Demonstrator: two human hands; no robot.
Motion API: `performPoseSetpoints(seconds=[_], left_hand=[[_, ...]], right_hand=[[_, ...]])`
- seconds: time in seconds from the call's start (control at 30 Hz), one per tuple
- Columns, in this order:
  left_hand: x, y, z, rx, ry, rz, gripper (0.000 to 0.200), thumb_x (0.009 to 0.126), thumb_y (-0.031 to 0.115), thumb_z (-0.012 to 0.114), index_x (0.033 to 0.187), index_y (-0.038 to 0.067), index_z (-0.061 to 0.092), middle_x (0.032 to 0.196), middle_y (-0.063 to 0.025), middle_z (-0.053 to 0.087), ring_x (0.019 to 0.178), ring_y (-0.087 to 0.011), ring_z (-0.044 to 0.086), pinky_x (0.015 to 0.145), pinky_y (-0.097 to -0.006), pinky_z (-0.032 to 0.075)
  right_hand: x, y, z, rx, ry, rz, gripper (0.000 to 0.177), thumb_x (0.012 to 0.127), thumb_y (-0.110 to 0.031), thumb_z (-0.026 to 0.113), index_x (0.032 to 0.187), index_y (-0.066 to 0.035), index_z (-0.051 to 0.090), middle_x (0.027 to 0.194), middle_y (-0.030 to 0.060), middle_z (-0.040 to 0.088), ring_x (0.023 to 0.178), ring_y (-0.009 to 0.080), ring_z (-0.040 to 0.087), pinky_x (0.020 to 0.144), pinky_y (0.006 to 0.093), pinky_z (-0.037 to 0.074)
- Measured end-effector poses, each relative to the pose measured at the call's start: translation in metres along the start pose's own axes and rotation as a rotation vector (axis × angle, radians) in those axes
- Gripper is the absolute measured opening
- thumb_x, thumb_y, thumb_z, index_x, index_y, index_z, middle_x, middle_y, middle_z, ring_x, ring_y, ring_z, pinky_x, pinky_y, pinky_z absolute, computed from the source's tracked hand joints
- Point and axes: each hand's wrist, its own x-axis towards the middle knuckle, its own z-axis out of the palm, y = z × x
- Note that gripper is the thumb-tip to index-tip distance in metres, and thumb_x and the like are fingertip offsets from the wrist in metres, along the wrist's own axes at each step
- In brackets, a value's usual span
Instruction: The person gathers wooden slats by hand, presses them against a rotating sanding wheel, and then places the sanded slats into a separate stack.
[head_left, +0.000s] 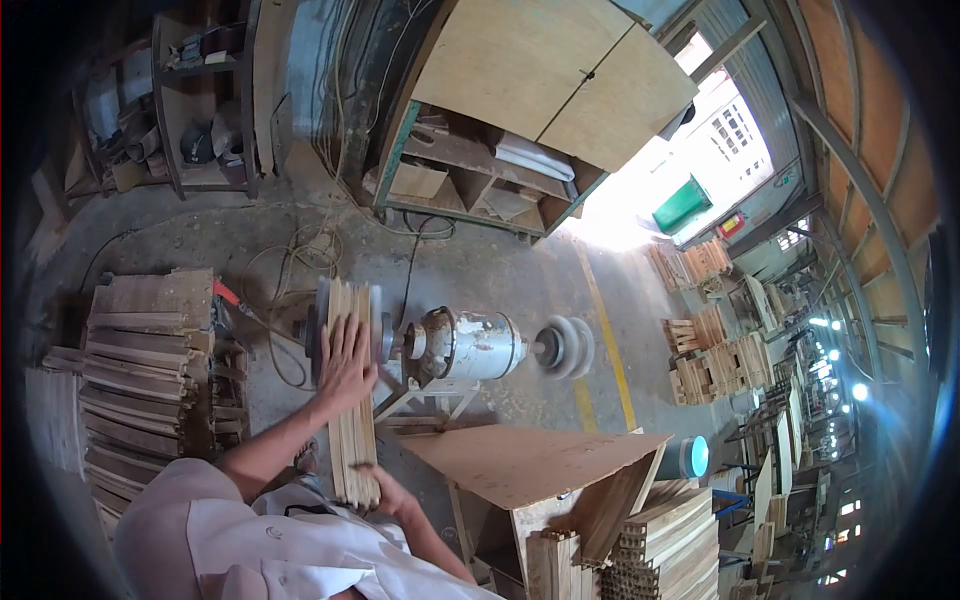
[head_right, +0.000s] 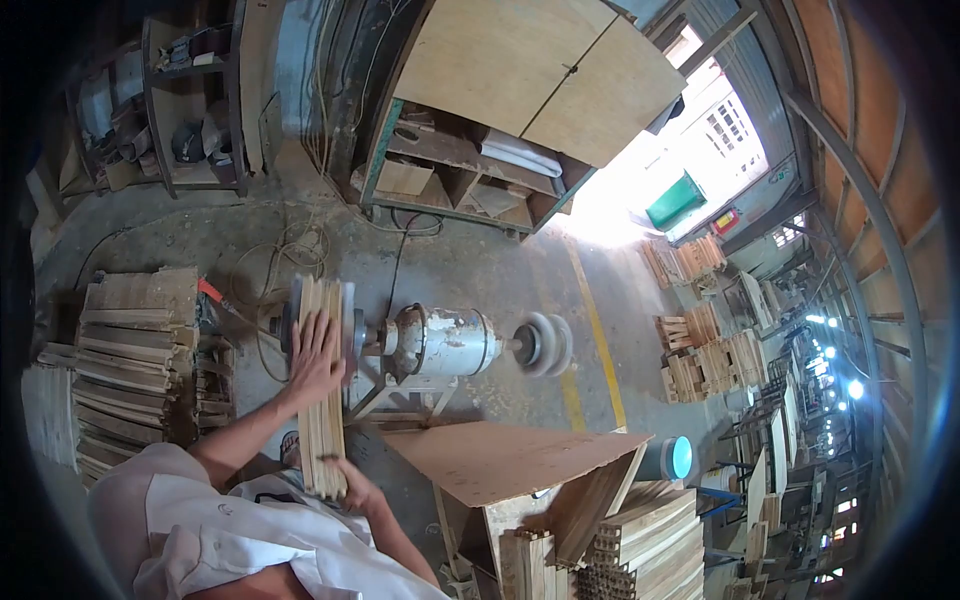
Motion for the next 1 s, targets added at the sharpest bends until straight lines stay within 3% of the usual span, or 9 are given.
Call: performPoseSetpoints(seconds=[0.03, 0.2, 0.53, 0.63, 0.7, 0.73, 0.83, 0.93, 1.0], left_hand=[[0.014, -0.01, 0.006, -0.007, 0.052, -0.009, 0.075, 0.088, 0.031, 0.054, 0.149, -0.005, 0.028, 0.159, -0.025, 0.015, 0.149, -0.0389, 0.006, 0.119, -0.0572, 0.0], [0.074, -0.042, 0.01, 0.004, 0.039, -0.04, 0.072, 0.089, 0.027, 0.052, 0.148, -0.007, 0.028, 0.158, -0.0254, 0.016, 0.149, -0.0388, 0.007, 0.119, -0.0568, 0.0], [0.032, -0.014, 0.01, 0.026, -0.038, -0.059, 0.077, 0.087, 0.029, 0.053, 0.148, -0.009, 0.026, 0.158, -0.0255, 0.016, 0.149, -0.0407, 0.007, 0.12, -0.0561, 0.001], [0.04, -0.01, 0.013, 0.042, -0.013, -0.039, 0.075, 0.088, 0.028, 0.051, 0.148, -0.009, 0.026, 0.157, -0.0259, 0.019, 0.148, -0.041, 0.009, 0.12, -0.0556, 0.003], [0.057, -0.012, 0.021, 0.081, 0.023, -0.042, 0.076, 0.092, 0.037, 0.05, 0.148, -0.009, 0.026, 0.157, -0.026, 0.021, 0.148, -0.041, 0.011, 0.12, -0.0551, 0.005], [0.067, -0.012, 0.021, 0.051, -0.007, -0.05, 0.078, 0.093, 0.042, 0.051, 0.147, -0.009, 0.027, 0.156, -0.026, 0.022, 0.148, -0.041, 0.013, 0.12, -0.0539, 0.006], [0.094, -0.018, 0.008, 0.032, -0.066, -0.088, 0.085, 0.093, 0.055, 0.05, 0.147, -0.007, 0.03, 0.153, -0.0249, 0.029, 0.146, -0.0402, 0.018, 0.121, -0.0514, 0.009], [0.099, -0.04, 0.042, -0.188, 0.187, -0.104, 0.083, 0.092, 0.057, 0.052, 0.145, -0.004, 0.035, 0.152, -0.0245, 0.031, 0.145, -0.0399, 0.021, 0.12, -0.0507, 0.012], [0.095, -0.036, 0.03, -0.104, 0.117, -0.094, 0.084, 0.092, 0.057, 0.051, 0.146, -0.006, 0.033, 0.154, -0.024, 0.028, 0.147, -0.0398, 0.016, 0.121, -0.0511, 0.007]], right_hand=[[0.013, -0.017, 0.008, -0.09, 0.063, -0.032, 0.059, 0.088, -0.036, 0.064, 0.133, -0.001, 0.049, 0.115, 0.0136, 0.065, 0.101, 0.0236, 0.067, 0.087, 0.0367, 0.055], [0.066, -0.079, 0.021, -0.239, -0.065, -0.107, 0.054, 0.087, -0.039, 0.063, 0.126, -0.003, 0.053, 0.1, 0.01, 0.065, 0.089, 0.0228, 0.067, 0.079, 0.0371, 0.057], [-0.022, -0.011, 0.019, -0.353, 0.119, -0.016, 0.062, 0.084, -0.043, 0.063, 0.131, -0.003, 0.052, 0.107, 0.0113, 0.065, 0.091, 0.0217, 0.068, 0.078, 0.0346, 0.057], [-0.034, 0.006, 0.011, -0.201, 0.178, 0.045, 0.064, 0.082, -0.043, 0.062, 0.132, -0.003, 0.051, 0.104, 0.0129, 0.065, 0.089, 0.0227, 0.067, 0.074, 0.034, 0.056], [-0.038, 0.002, 0.019, 0.101, 0.095, 0.023, 0.07, 0.079, -0.042, 0.06, 0.136, -0.004, 0.048, 0.099, 0.0154, 0.063, 0.084, 0.0256, 0.064, 0.069, 0.0338, 0.053], [-0.032, -0.007, 0.027, 0.107, -0.189, -0.023, 0.079, 0.074, -0.045, 0.06, 0.139, -0.003, 0.045, 0.096, 0.0183, 0.059, 0.079, 0.0296, 0.059, 0.065, 0.0365, 0.05], [0.003, -0.02, 0.022, 0.161, -0.344, -0.053, 0.085, 0.07, -0.053, 0.06, 0.136, -0.002, 0.045, 0.1, 0.0197, 0.055, 0.08, 0.0346, 0.056, 0.066, 0.0419, 0.05], [0.034, -0.032, 0.014, 0.165, -0.228, -0.03, 0.086, 0.07, -0.055, 0.062, 0.133, 0.001, 0.046, 0.103, 0.0218, 0.056, 0.087, 0.038, 0.058, 0.07, 0.048, 0.052], [0.045, -0.046, 0.015, 0.072, -0.141, -0.087, 0.083, 0.071, -0.052, 0.064, 0.132, 0.002, 0.046, 0.107, 0.0226, 0.058, 0.094, 0.039, 0.06, 0.074, 0.0506, 0.053]])
